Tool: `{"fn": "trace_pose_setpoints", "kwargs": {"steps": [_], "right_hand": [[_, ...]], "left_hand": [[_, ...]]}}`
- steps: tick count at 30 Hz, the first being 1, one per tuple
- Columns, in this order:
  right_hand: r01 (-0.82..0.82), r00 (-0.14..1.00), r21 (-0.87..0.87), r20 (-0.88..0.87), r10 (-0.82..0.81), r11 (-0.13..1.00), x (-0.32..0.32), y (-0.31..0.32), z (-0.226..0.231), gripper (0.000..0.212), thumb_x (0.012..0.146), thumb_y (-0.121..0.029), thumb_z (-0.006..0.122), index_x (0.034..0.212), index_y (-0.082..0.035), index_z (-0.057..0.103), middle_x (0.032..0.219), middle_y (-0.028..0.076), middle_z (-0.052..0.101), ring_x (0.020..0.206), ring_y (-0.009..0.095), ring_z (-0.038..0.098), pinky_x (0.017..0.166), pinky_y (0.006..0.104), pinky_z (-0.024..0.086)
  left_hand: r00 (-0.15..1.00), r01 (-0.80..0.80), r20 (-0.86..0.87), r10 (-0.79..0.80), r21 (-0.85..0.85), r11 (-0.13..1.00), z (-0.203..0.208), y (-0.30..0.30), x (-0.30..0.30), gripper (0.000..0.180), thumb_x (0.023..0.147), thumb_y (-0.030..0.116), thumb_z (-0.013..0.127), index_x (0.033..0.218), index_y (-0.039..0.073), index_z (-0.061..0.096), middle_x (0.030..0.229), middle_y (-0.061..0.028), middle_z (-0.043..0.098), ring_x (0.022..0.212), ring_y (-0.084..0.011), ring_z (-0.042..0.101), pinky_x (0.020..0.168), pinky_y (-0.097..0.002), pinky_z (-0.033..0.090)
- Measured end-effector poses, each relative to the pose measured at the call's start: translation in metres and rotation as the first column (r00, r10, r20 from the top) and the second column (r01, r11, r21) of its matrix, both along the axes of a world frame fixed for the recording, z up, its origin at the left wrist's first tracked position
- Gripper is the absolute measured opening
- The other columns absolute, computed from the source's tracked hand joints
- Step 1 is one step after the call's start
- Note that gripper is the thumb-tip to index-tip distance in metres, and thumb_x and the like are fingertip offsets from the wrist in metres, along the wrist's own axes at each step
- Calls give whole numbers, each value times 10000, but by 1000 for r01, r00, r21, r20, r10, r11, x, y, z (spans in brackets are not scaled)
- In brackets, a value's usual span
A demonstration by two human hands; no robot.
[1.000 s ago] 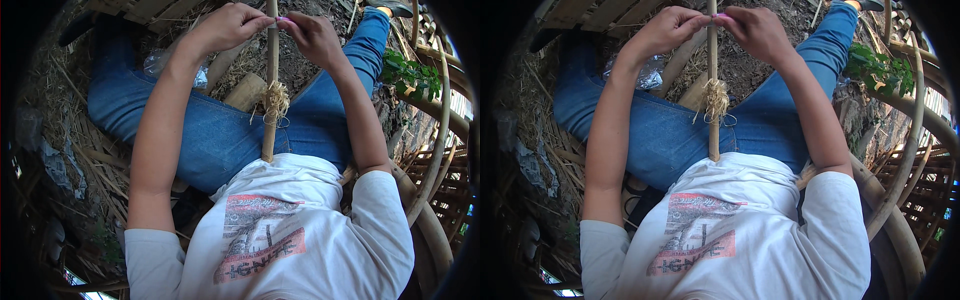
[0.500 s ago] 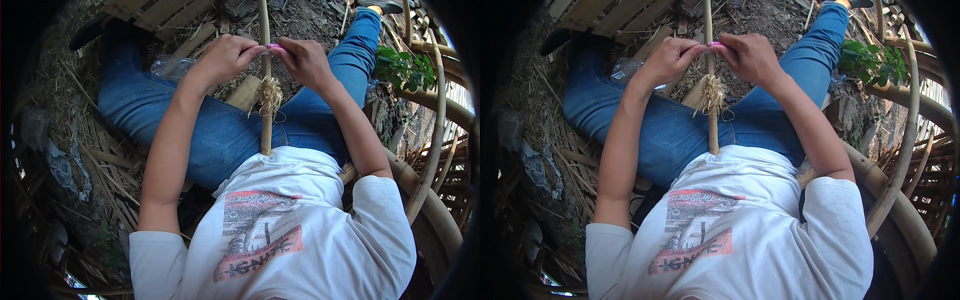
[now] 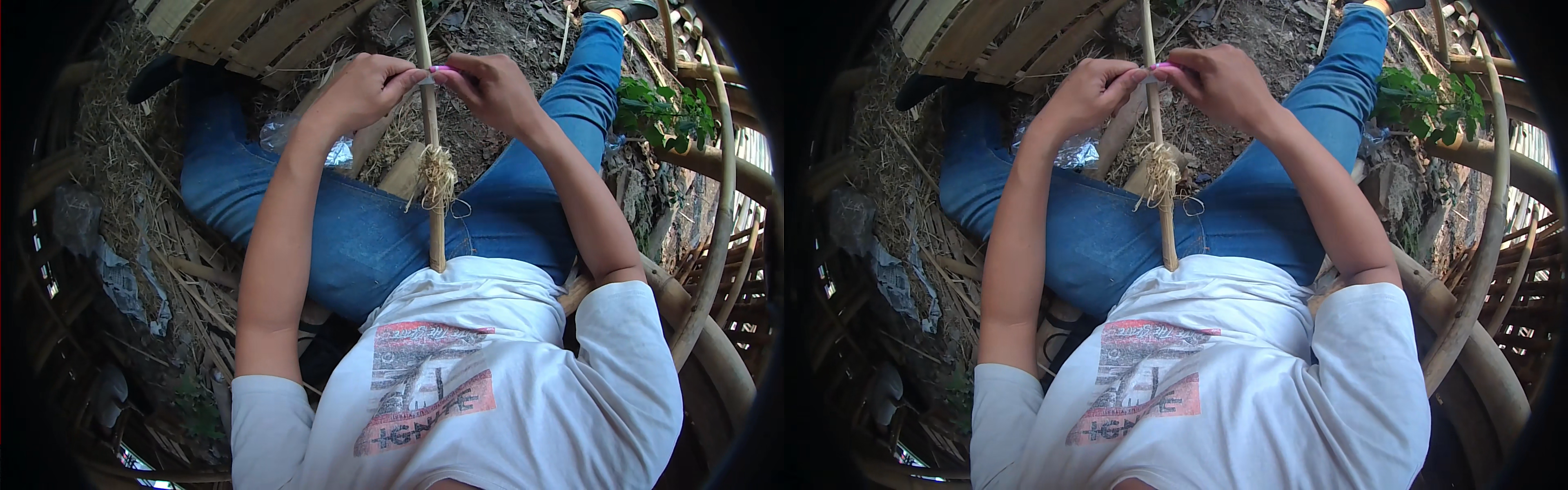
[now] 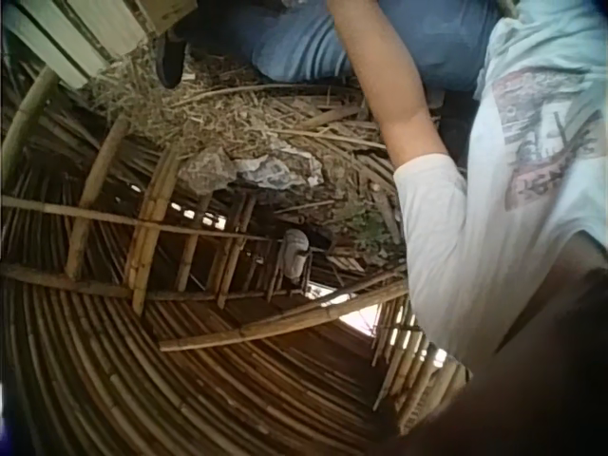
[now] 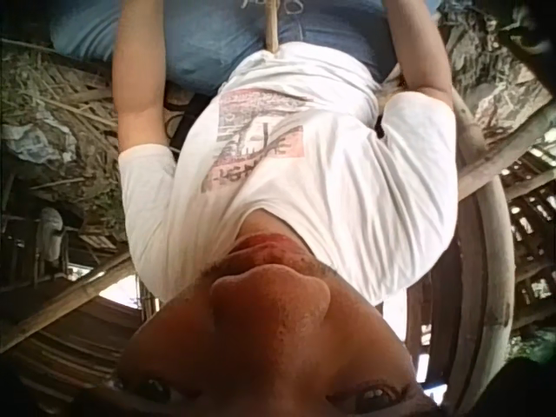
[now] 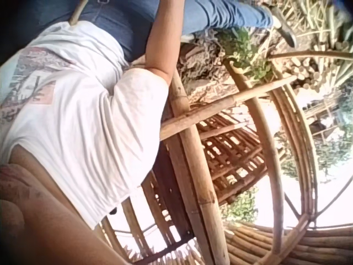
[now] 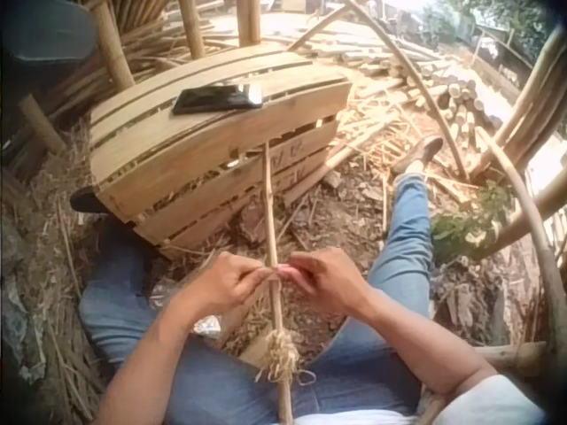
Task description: The person scrapes and whittles a bamboo stick with a small knife.
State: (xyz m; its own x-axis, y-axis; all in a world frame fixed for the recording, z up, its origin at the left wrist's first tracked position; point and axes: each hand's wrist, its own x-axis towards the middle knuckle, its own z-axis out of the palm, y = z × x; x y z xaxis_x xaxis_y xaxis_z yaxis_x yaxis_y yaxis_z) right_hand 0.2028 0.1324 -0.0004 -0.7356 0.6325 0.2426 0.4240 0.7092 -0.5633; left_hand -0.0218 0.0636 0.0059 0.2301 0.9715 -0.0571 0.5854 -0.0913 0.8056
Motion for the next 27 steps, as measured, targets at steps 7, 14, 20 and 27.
{"fn": "trace_pose_setpoints", "kwargs": {"steps": [7, 14, 20, 27], "right_hand": [[33, 995, 152, -102, -18, 988, -25, 66, 6, 253, 977, -274, 650, 874, -53, 720, 697, 192, 638, 640, 372, 658, 577, 449, 494], [-35, 989, 173, -136, 59, 984, -27, 85, 8, 222, 942, -231, 685, 870, -28, 734, 710, 179, 674, 676, 380, 684, 610, 440, 531], [-48, 997, 189, -54, 59, 981, -25, 83, 7, 218, 955, -245, 670, 882, -50, 733, 710, 188, 654, 668, 400, 660, 595, 458, 506], [10, 998, 108, -55, -4, 994, -21, 69, 6, 250, 976, -280, 647, 899, -59, 734, 703, 191, 649, 659, 396, 657, 590, 462, 502]], "left_hand": [[986, -137, 80, 148, -122, 983, 16, 60, -7, 316, 1033, 281, 591, 989, 7, 743, 675, -66, 625, 647, -132, 573, 628, -344, 481], [991, -118, 69, 117, 11, 993, 1, 72, -12, 333, 1048, 290, 578, 999, 3, 740, 673, -62, 620, 643, -118, 558, 605, -331, 466], [995, -95, 1, 95, 47, 994, 3, 71, -14, 326, 1040, 286, 586, 1014, 2, 743, 640, -79, 596, 629, -119, 545, 601, -338, 461], [998, -66, 3, 66, -20, 998, 13, 66, -8, 331, 1038, 287, 579, 1003, 6, 749, 631, -84, 587, 612, -127, 516, 594, -350, 448]]}}
